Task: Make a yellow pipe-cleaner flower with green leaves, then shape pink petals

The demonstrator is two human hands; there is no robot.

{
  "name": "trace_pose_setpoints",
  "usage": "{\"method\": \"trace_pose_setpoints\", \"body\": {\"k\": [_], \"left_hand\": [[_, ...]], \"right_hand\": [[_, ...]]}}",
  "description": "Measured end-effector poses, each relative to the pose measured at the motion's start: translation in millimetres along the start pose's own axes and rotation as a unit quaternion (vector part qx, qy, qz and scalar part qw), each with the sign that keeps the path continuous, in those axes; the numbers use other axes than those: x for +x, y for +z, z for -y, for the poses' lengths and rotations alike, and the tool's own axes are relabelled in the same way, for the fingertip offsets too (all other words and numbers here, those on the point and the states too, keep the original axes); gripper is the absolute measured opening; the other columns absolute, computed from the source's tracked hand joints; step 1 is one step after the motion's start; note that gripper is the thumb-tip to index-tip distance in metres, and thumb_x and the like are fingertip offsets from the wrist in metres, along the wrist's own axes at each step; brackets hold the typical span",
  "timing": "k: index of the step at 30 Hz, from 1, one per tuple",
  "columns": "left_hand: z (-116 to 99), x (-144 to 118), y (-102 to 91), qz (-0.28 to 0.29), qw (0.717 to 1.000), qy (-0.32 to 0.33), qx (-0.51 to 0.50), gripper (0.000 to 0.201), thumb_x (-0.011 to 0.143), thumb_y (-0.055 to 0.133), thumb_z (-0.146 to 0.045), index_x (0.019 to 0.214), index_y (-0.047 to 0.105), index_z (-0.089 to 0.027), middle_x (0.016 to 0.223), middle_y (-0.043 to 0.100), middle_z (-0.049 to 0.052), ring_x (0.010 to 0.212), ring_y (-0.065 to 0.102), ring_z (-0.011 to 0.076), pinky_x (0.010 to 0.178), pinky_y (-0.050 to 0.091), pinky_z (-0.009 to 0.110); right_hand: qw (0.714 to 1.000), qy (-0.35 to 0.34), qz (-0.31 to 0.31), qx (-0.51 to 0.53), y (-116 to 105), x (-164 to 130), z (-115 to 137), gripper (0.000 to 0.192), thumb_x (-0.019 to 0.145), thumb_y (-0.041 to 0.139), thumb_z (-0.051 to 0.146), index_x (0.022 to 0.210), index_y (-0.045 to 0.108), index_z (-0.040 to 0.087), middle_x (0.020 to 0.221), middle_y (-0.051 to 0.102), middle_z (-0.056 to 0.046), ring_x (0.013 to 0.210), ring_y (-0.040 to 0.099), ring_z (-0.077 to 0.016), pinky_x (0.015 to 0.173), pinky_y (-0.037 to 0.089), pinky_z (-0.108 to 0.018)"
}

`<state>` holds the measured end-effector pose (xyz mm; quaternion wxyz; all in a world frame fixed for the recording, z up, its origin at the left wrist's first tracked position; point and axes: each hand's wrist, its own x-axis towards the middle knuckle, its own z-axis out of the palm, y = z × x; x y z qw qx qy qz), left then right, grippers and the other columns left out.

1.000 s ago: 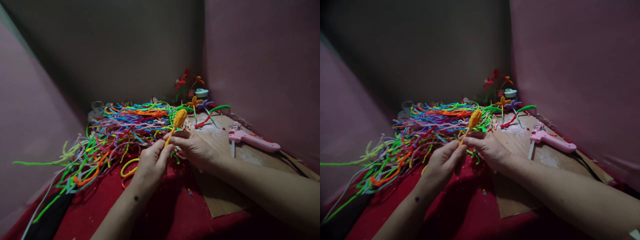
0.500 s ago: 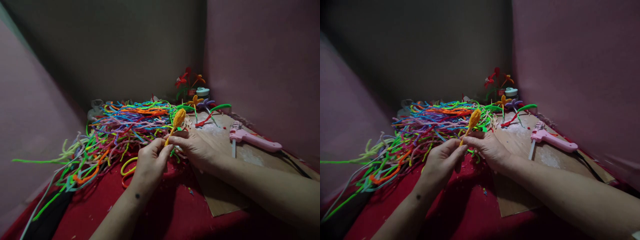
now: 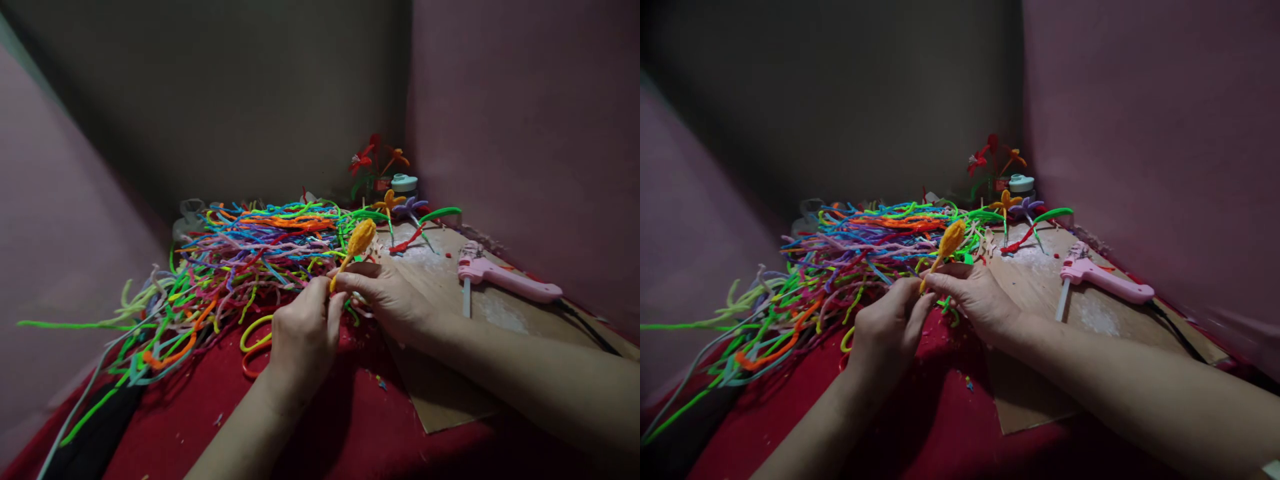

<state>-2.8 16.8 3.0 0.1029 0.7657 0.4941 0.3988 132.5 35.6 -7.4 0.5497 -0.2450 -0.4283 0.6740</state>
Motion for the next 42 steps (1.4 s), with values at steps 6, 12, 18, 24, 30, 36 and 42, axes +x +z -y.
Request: {"method": "trace_pose_setpoints", "body": {"k": [6, 12, 18, 24, 30, 36, 42], "left_hand": [[5.1, -1.1, -1.1, -0.018, 0.970, 0.127, 0.205, 0.024, 0.086, 0.043, -0.021, 0.067, 0.058, -0.018, 0.058, 0.055, 0.003, 0.054, 0.049, 0.0127, 0.052, 0.030, 0.022], [4.0, 0.2, -2.2, -0.003, 0.990, 0.090, 0.112, 0.021, 0.087, 0.043, -0.021, 0.074, 0.059, -0.018, 0.061, 0.056, 0.002, 0.055, 0.051, 0.0112, 0.057, 0.034, 0.021], [0.2, 4.0, -5.6, 0.017, 0.995, -0.054, -0.085, 0.019, 0.083, 0.050, -0.029, 0.072, 0.062, -0.018, 0.051, 0.048, -0.004, 0.046, 0.041, 0.0079, 0.047, 0.032, 0.018], [-10.2, 7.0, -9.0, 0.066, 0.937, -0.199, -0.279, 0.022, 0.079, 0.057, -0.031, 0.063, 0.056, -0.016, 0.041, 0.040, -0.007, 0.033, 0.034, 0.0051, 0.034, 0.025, 0.017], [-12.7, 8.7, -14.2, 0.114, 0.882, -0.226, -0.397, 0.023, 0.080, 0.058, -0.031, 0.064, 0.055, -0.014, 0.043, 0.042, -0.007, 0.030, 0.033, 0.0035, 0.032, 0.027, 0.016], [-6.6, 9.1, -14.8, 0.147, 0.820, -0.233, -0.502, 0.018, 0.081, 0.058, -0.029, 0.073, 0.058, -0.013, 0.043, 0.045, -0.008, 0.027, 0.033, 0.0016, 0.031, 0.032, 0.015], [-4.6, 7.5, -13.8, 0.187, 0.734, -0.231, -0.610, 0.018, 0.082, 0.055, -0.024, 0.072, 0.061, -0.011, 0.038, 0.040, -0.008, 0.023, 0.023, -0.0003, 0.028, 0.038, 0.015]], "right_hand": [[1.000, 0.000, -0.004, -0.023, 1.6, -3.1, -0.5, 0.012, 0.072, 0.068, 0.029, 0.075, 0.068, 0.017, 0.076, 0.064, -0.001, 0.074, 0.054, -0.0136, 0.070, 0.039, -0.028], [1.000, 0.009, 0.018, -0.024, 1.1, -1.4, 1.0, 0.009, 0.072, 0.067, 0.026, 0.074, 0.068, 0.017, 0.071, 0.062, 0.001, 0.069, 0.053, -0.0113, 0.067, 0.039, -0.026], [0.998, 0.017, 0.053, -0.024, 0.7, 0.9, 1.9, 0.016, 0.072, 0.066, 0.026, 0.085, 0.070, 0.018, 0.072, 0.063, 0.001, 0.070, 0.054, -0.0126, 0.071, 0.040, -0.028], [0.998, 0.033, 0.041, -0.038, -0.7, 1.3, 1.4, 0.017, 0.072, 0.065, 0.034, 0.078, 0.070, 0.018, 0.077, 0.066, -0.003, 0.067, 0.054, -0.0132, 0.067, 0.041, -0.029], [0.996, 0.026, 0.084, -0.018, -0.8, 2.4, -0.6, 0.021, 0.075, 0.063, 0.038, 0.083, 0.069, 0.020, 0.077, 0.066, -0.003, 0.073, 0.058, -0.0157, 0.068, 0.043, -0.030], [0.996, 0.001, 0.092, -0.013, -1.8, 0.6, -0.7, 0.022, 0.074, 0.065, 0.036, 0.088, 0.069, 0.019, 0.079, 0.066, -0.003, 0.075, 0.058, -0.0166, 0.071, 0.044, -0.031], [0.994, 0.013, 0.111, -0.001, -1.3, -2.9, 5.4, 0.020, 0.079, 0.062, 0.028, 0.095, 0.068, 0.019, 0.076, 0.063, -0.001, 0.073, 0.057, -0.0130, 0.075, 0.044, -0.030]]}}
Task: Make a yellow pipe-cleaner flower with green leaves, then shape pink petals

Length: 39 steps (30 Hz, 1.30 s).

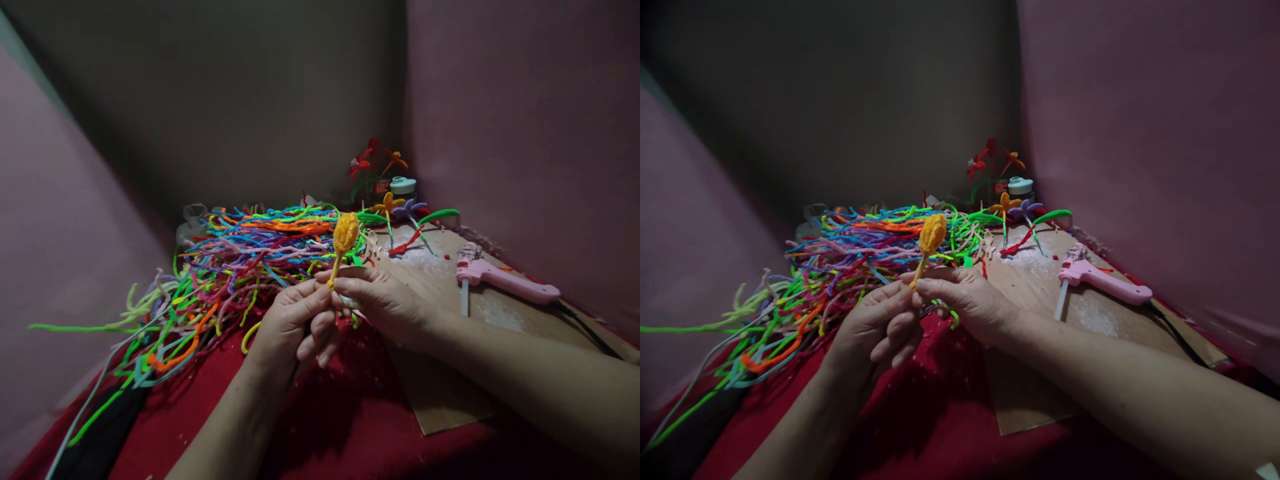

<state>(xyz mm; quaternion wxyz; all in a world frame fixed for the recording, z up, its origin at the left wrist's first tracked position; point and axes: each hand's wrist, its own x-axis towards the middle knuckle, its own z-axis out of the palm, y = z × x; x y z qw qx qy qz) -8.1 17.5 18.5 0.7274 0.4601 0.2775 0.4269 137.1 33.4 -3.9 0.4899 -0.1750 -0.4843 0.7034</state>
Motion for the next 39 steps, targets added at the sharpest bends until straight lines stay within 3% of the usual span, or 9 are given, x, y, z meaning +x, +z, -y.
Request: {"method": "trace_pose_setpoints", "body": {"k": [5, 12, 16, 19, 21, 26, 28, 33, 39], "left_hand": [[1.1, -2.3, -1.5, 0.071, 0.994, -0.018, -0.076, 0.021, 0.086, 0.048, -0.020, 0.073, 0.061, -0.010, 0.039, 0.037, -0.009, 0.022, 0.018, -0.0010, 0.026, 0.039, 0.014], [6.5, -2.8, -5.1, 0.125, 0.985, -0.025, -0.113, 0.024, 0.088, 0.043, -0.018, 0.076, 0.063, -0.012, 0.037, 0.034, -0.009, 0.022, 0.019, 0.0002, 0.027, 0.040, 0.015], [2.9, -1.5, -3.4, 0.096, 0.994, -0.015, -0.043, 0.024, 0.088, 0.046, -0.026, 0.075, 0.062, -0.013, 0.038, 0.040, -0.008, 0.021, 0.022, 0.0017, 0.027, 0.040, 0.018], [-0.2, -0.2, -0.3, 0.013, 0.991, 0.008, 0.133, 0.025, 0.086, 0.049, -0.033, 0.074, 0.059, -0.014, 0.045, 0.048, -0.005, 0.025, 0.032, 0.0035, 0.031, 0.039, 0.018], [1.9, 0.4, 1.0, -0.060, 0.946, 0.075, 0.309, 0.022, 0.085, 0.052, -0.033, 0.073, 0.058, -0.015, 0.052, 0.054, -0.002, 0.035, 0.044, 0.0063, 0.037, 0.039, 0.017], [18.1, 2.6, -3.8, -0.139, 0.676, 0.290, 0.663, 0.016, 0.084, 0.051, -0.022, 0.094, 0.059, -0.014, 0.081, 0.066, 0.007, 0.071, 0.063, 0.0168, 0.061, 0.045, 0.024], [22.3, 3.7, -6.7, -0.139, 0.621, 0.319, 0.702, 0.017, 0.087, 0.045, -0.019, 0.098, 0.058, -0.013, 0.081, 0.066, 0.007, 0.070, 0.064, 0.0159, 0.062, 0.044, 0.024], [23.1, 4.7, -7.2, -0.145, 0.599, 0.344, 0.708, 0.015, 0.088, 0.044, -0.015, 0.097, 0.055, -0.013, 0.080, 0.065, 0.004, 0.068, 0.063, 0.0129, 0.062, 0.044, 0.021], [21.0, 1.5, -3.5, -0.145, 0.656, 0.347, 0.654, 0.014, 0.087, 0.047, -0.014, 0.097, 0.057, -0.014, 0.082, 0.066, 0.003, 0.069, 0.062, 0.0104, 0.065, 0.044, 0.019]], "right_hand": [[0.999, -0.036, 0.029, 0.001, 3.7, -2.9, 3.7, 0.012, 0.080, 0.062, 0.024, 0.074, 0.069, 0.016, 0.075, 0.062, -0.002, 0.091, 0.057, -0.0152, 0.096, 0.035, -0.033], [0.998, -0.036, 0.048, 0.003, 2.4, -4.0, 3.7, 0.012, 0.081, 0.062, 0.024, 0.073, 0.067, 0.017, 0.076, 0.062, -0.001, 0.087, 0.058, -0.0147, 0.093, 0.036, -0.034], [0.999, -0.026, 0.043, 0.006, 1.6, -1.9, 4.1, 0.011, 0.080, 0.062, 0.025, 0.075, 0.067, 0.018, 0.071, 0.061, 0.000, 0.075, 0.056, -0.0122, 0.086, 0.039, -0.032], [1.000, -0.010, 0.009, 0.021, -0.3, 1.7, 1.7, 0.009, 0.078, 0.063, 0.026, 0.076, 0.066, 0.017, 0.068, 0.059, 0.001, 0.068, 0.055, -0.0121, 0.076, 0.042, -0.031], [0.999, -0.016, -0.021, 0.030, -2.7, 4.1, -0.9, 0.007, 0.075, 0.064, 0.024, 0.076, 0.066, 0.017, 0.070, 0.060, 0.001, 0.067, 0.054, -0.0121, 0.072, 0.042, -0.030], [0.997, -0.028, -0.071, -0.012, -6.3, 5.3, -3.7, 0.008, 0.074, 0.065, 0.023, 0.080, 0.067, 0.018, 0.074, 0.063, 0.000, 0.069, 0.053, -0.0120, 0.068, 0.041, -0.027], [0.996, -0.038, -0.071, -0.025, -5.5, 4.4, -3.2, 0.009, 0.075, 0.063, 0.023, 0.081, 0.068, 0.018, 0.075, 0.063, 0.000, 0.070, 0.053, -0.0121, 0.067, 0.041, -0.026], [0.995, -0.030, -0.083, -0.045, -3.2, 3.1, -1.9, 0.012, 0.076, 0.062, 0.024, 0.084, 0.069, 0.018, 0.072, 0.063, 0.001, 0.069, 0.053, -0.0121, 0.067, 0.040, -0.026], [0.996, -0.048, -0.061, -0.033, -4.1, 4.4, -3.0, 0.014, 0.078, 0.062, 0.025, 0.088, 0.069, 0.021, 0.076, 0.064, 0.000, 0.067, 0.053, -0.0114, 0.066, 0.041, -0.025]]}}
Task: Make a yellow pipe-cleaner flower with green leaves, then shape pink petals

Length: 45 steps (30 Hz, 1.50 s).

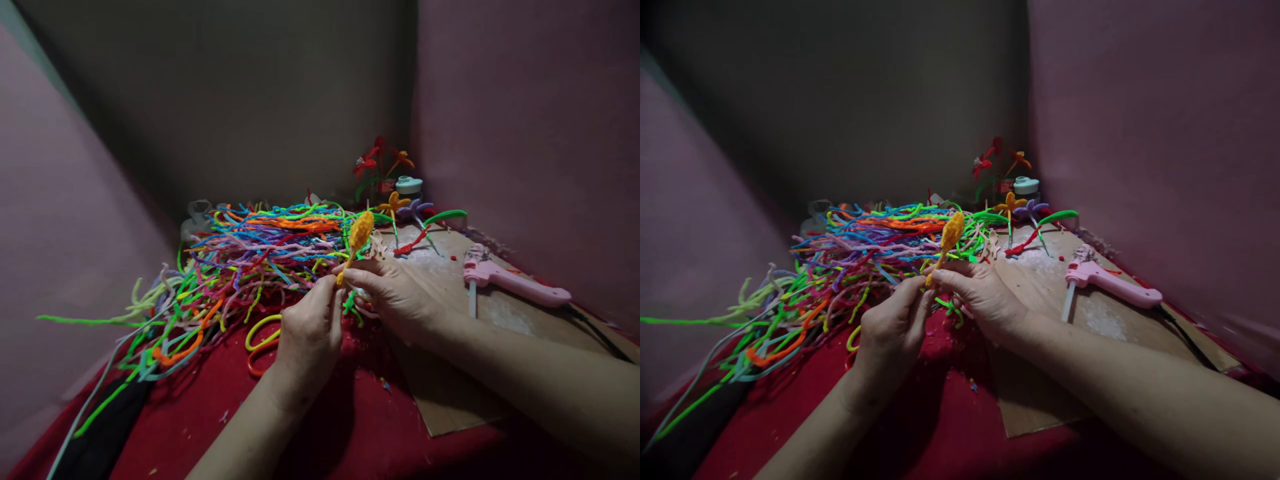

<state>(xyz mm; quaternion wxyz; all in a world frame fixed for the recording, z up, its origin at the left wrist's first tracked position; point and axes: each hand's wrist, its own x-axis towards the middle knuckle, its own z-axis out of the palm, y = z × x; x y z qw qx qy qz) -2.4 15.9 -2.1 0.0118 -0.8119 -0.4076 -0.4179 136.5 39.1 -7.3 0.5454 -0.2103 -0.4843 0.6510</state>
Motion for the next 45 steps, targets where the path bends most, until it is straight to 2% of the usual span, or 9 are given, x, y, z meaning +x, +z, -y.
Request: {"method": "trace_pose_setpoints", "body": {"k": [3, 6, 8, 10, 12, 14, 19, 34, 45], "left_hand": [[-4.6, 1.7, -2.9, 0.011, 0.994, -0.078, -0.075, 0.016, 0.086, 0.049, -0.019, 0.098, 0.059, -0.016, 0.077, 0.065, 0.001, 0.062, 0.060, 0.0095, 0.058, 0.043, 0.019], [-9.9, 6.6, -8.4, 0.027, 0.959, -0.191, -0.205, 0.014, 0.085, 0.052, -0.025, 0.090, 0.062, -0.017, 0.062, 0.058, -0.003, 0.048, 0.052, 0.0073, 0.047, 0.040, 0.018], [-11.0, 11.0, -13.1, 0.044, 0.909, -0.263, -0.321, 0.015, 0.083, 0.054, -0.028, 0.083, 0.062, -0.015, 0.057, 0.054, -0.004, 0.042, 0.049, 0.0062, 0.043, 0.039, 0.017], [-8.8, 14.9, -17.3, 0.077, 0.835, -0.325, -0.437, 0.016, 0.082, 0.056, -0.028, 0.080, 0.061, -0.013, 0.057, 0.055, -0.002, 0.040, 0.048, 0.0058, 0.041, 0.039, 0.017], [-4.2, 17.0, -19.9, 0.115, 0.758, -0.366, -0.528, 0.015, 0.080, 0.057, -0.027, 0.079, 0.061, -0.012, 0.060, 0.057, -0.001, 0.040, 0.048, 0.0059, 0.040, 0.041, 0.018], [0.7, 17.3, -21.0, 0.136, 0.699, -0.388, -0.585, 0.013, 0.078, 0.059, -0.024, 0.079, 0.061, -0.011, 0.061, 0.056, -0.001, 0.041, 0.048, 0.0056, 0.038, 0.042, 0.017], [3.9, 16.0, -21.6, 0.145, 0.627, -0.421, -0.640, 0.012, 0.077, 0.059, -0.018, 0.087, 0.063, -0.011, 0.061, 0.053, -0.002, 0.040, 0.044, 0.0037, 0.036, 0.041, 0.016], [3.8, 18.5, -23.7, 0.198, 0.559, -0.423, -0.685, 0.018, 0.076, 0.050, -0.014, 0.094, 0.056, -0.016, 0.060, 0.046, -0.004, 0.037, 0.033, 0.0020, 0.031, 0.028, 0.012], [-1.1, 19.1, -22.9, 0.173, 0.590, -0.434, -0.658, 0.011, 0.073, 0.055, -0.014, 0.084, 0.055, -0.014, 0.057, 0.044, -0.005, 0.036, 0.028, 0.0005, 0.032, 0.025, 0.011]], "right_hand": [[1.000, 0.011, 0.000, 0.020, 0.0, 0.9, -0.3, 0.015, 0.077, 0.063, 0.024, 0.091, 0.069, 0.021, 0.077, 0.065, 0.000, 0.065, 0.053, -0.0104, 0.064, 0.042, -0.024], [0.999, 0.001, 0.021, 0.039, -0.1, 1.3, 0.2, 0.015, 0.077, 0.062, 0.020, 0.091, 0.069, 0.020, 0.078, 0.066, 0.000, 0.073, 0.056, -0.0117, 0.072, 0.043, -0.026], [0.998, 0.007, 0.037, 0.044, -0.4, 1.1, 0.8, 0.016, 0.079, 0.061, 0.021, 0.093, 0.069, 0.020, 0.080, 0.066, -0.001, 0.073, 0.057, -0.0122, 0.071, 0.044, -0.026], [0.998, 0.023, 0.043, 0.045, -0.8, 0.6, 1.6, 0.017, 0.080, 0.061, 0.023, 0.094, 0.068, 0.021, 0.081, 0.066, -0.001, 0.071, 0.057, -0.0119, 0.068, 0.045, -0.026], [0.997, 0.037, 0.046, 0.044, -0.8, 0.1, 2.6, 0.015, 0.080, 0.060, 0.023, 0.092, 0.069, 0.020, 0.080, 0.066, -0.001, 0.069, 0.057, -0.0114, 0.068, 0.045, -0.026], [0.997, 0.045, 0.055, 0.038, -0.6, -0.2, 3.7, 0.012, 0.080, 0.060, 0.022, 0.087, 0.069, 0.020, 0.077, 0.065, -0.001, 0.070, 0.058, -0.0111, 0.072, 0.045, -0.027], [0.997, 0.035, 0.071, 0.017, -0.8, 0.3, 4.4, 0.010, 0.078, 0.062, 0.021, 0.085, 0.070, 0.019, 0.077, 0.066, -0.001, 0.073, 0.059, -0.0116, 0.080, 0.044, -0.029], [0.996, 0.022, 0.082, -0.017, -2.4, 0.3, 3.9, 0.014, 0.080, 0.060, 0.024, 0.089, 0.070, 0.021, 0.076, 0.066, -0.001, 0.076, 0.058, -0.0131, 0.083, 0.042, -0.031], [0.997, 0.029, 0.066, 0.019, -1.2, 1.2, 2.6, 0.009, 0.078, 0.062, 0.021, 0.082, 0.069, 0.020, 0.075, 0.064, -0.001, 0.076, 0.058, -0.0134, 0.082, 0.041, -0.031]]}}
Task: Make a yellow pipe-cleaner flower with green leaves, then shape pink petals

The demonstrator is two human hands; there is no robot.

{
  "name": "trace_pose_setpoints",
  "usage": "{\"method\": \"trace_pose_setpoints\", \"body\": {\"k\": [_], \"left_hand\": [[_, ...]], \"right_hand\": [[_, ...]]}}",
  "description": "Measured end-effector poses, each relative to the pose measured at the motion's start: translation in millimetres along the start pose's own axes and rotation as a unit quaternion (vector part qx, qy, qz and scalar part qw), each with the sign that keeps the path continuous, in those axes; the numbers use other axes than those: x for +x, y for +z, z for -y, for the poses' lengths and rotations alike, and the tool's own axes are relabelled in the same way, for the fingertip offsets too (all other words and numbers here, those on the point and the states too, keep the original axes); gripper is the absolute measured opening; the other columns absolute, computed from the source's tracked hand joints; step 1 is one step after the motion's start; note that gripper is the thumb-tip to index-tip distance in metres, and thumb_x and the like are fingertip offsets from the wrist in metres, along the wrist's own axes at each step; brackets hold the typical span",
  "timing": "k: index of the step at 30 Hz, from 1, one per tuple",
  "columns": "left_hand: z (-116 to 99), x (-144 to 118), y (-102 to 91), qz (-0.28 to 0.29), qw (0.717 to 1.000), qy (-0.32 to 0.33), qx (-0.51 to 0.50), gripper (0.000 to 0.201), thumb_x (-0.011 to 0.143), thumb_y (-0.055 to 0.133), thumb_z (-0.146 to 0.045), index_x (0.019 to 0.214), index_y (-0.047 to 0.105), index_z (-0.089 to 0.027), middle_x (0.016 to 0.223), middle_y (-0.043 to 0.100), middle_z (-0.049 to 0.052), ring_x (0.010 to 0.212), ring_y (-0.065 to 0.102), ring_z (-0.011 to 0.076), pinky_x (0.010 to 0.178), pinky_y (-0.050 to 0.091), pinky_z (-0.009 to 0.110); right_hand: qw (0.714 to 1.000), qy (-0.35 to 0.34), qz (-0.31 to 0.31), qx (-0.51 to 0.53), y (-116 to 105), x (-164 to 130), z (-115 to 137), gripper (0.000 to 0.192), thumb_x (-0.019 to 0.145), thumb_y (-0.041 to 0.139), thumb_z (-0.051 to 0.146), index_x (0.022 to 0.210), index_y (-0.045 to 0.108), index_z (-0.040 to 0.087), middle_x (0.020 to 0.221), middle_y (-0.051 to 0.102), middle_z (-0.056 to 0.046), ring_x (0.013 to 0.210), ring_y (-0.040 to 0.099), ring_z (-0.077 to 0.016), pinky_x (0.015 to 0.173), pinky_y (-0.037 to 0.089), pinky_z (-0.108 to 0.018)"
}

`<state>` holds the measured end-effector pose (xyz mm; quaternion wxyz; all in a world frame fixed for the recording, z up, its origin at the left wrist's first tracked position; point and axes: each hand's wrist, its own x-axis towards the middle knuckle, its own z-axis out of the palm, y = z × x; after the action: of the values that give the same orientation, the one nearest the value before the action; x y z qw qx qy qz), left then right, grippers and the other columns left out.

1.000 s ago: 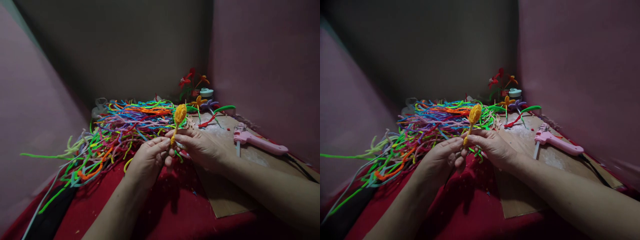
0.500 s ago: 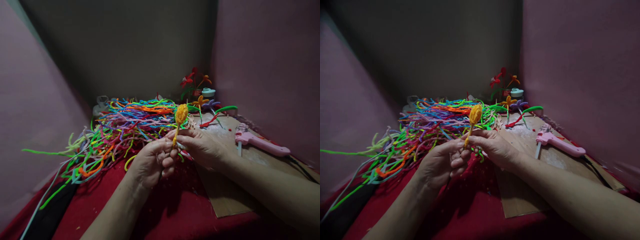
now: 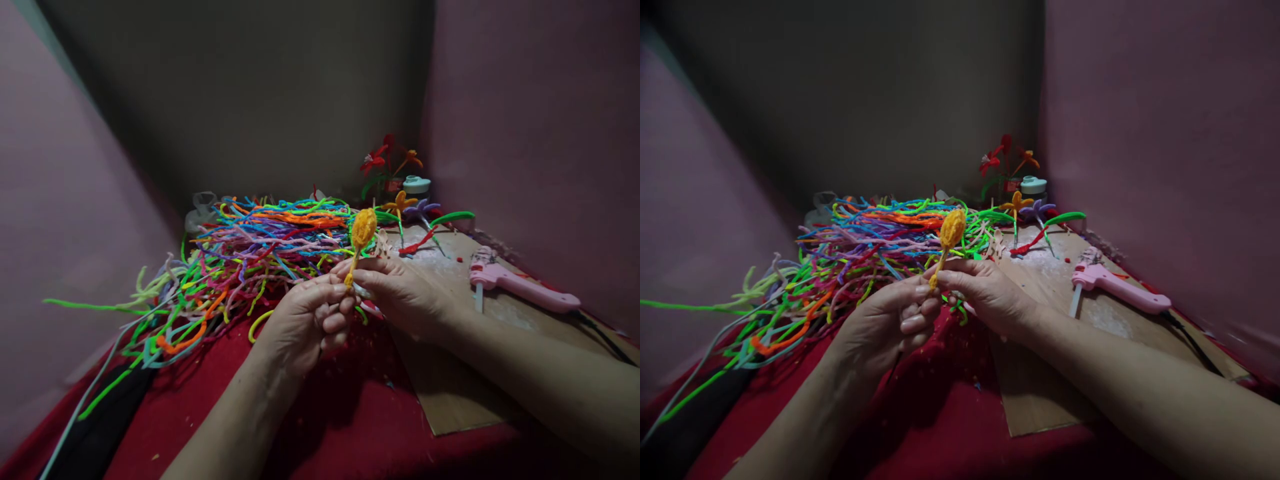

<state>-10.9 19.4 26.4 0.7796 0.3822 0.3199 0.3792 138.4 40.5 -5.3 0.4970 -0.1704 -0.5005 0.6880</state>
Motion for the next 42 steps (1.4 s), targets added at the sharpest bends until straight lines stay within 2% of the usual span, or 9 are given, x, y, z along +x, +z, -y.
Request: {"method": "trace_pose_setpoints", "body": {"k": [5, 14, 20, 28, 37, 42], "left_hand": [[-0.1, 0.9, -1.2, 0.003, 1.000, -0.007, -0.015, 0.018, 0.073, 0.053, -0.019, 0.090, 0.056, -0.016, 0.056, 0.046, -0.004, 0.036, 0.030, 0.0025, 0.031, 0.026, 0.013], [1.1, 1.4, -1.0, 0.003, 1.000, -0.002, -0.003, 0.018, 0.072, 0.057, -0.016, 0.090, 0.056, -0.014, 0.058, 0.045, -0.006, 0.036, 0.030, 0.0007, 0.032, 0.026, 0.011], [2.9, 1.2, -1.6, -0.004, 0.999, 0.022, 0.023, 0.010, 0.074, 0.056, -0.019, 0.083, 0.055, -0.014, 0.058, 0.044, -0.006, 0.036, 0.026, 0.0003, 0.030, 0.023, 0.011], [4.4, 2.6, -0.4, -0.003, 1.000, 0.022, 0.018, 0.005, 0.076, 0.054, -0.017, 0.081, 0.053, -0.016, 0.055, 0.043, -0.007, 0.035, 0.021, 0.0004, 0.032, 0.019, 0.011], [4.2, 1.0, 8.5, -0.031, 0.999, 0.025, 0.015, 0.009, 0.075, 0.056, -0.015, 0.083, 0.053, -0.015, 0.050, 0.038, -0.009, 0.036, 0.017, 0.0004, 0.033, 0.015, 0.011], [4.4, 0.0, 9.3, -0.035, 0.998, 0.034, 0.027, 0.010, 0.075, 0.057, -0.016, 0.085, 0.055, -0.015, 0.052, 0.040, -0.008, 0.036, 0.020, 0.0001, 0.033, 0.017, 0.011]], "right_hand": [[1.000, 0.008, 0.008, 0.004, -0.2, -0.2, 0.3, 0.010, 0.078, 0.061, 0.022, 0.084, 0.069, 0.019, 0.075, 0.064, -0.001, 0.074, 0.057, -0.0128, 0.080, 0.042, -0.030], [1.000, -0.005, 0.012, -0.015, -0.8, -0.6, 0.6, 0.008, 0.077, 0.063, 0.024, 0.080, 0.069, 0.020, 0.075, 0.063, 0.000, 0.070, 0.054, -0.0122, 0.074, 0.041, -0.028], [1.000, -0.002, 0.007, -0.004, -0.2, -0.1, -1.4, 0.007, 0.078, 0.062, 0.023, 0.078, 0.069, 0.020, 0.074, 0.063, 0.000, 0.073, 0.055, -0.0127, 0.078, 0.041, -0.029], [1.000, -0.006, -0.012, 0.012, 0.9, 1.3, -3.1, 0.007, 0.075, 0.064, 0.022, 0.075, 0.070, 0.020, 0.075, 0.065, 0.000, 0.075, 0.056, -0.0130, 0.084, 0.040, -0.031], [1.000, -0.015, -0.009, 0.024, -1.4, 2.5, -6.1, 0.006, 0.076, 0.063, 0.021, 0.076, 0.069, 0.020, 0.076, 0.064, 0.000, 0.075, 0.056, -0.0126, 0.081, 0.041, -0.030], [0.999, -0.004, -0.016, 0.038, -1.5, 3.5, -6.3, 0.005, 0.074, 0.065, 0.021, 0.076, 0.069, 0.018, 0.074, 0.064, 0.000, 0.073, 0.056, -0.0129, 0.080, 0.042, -0.031]]}}
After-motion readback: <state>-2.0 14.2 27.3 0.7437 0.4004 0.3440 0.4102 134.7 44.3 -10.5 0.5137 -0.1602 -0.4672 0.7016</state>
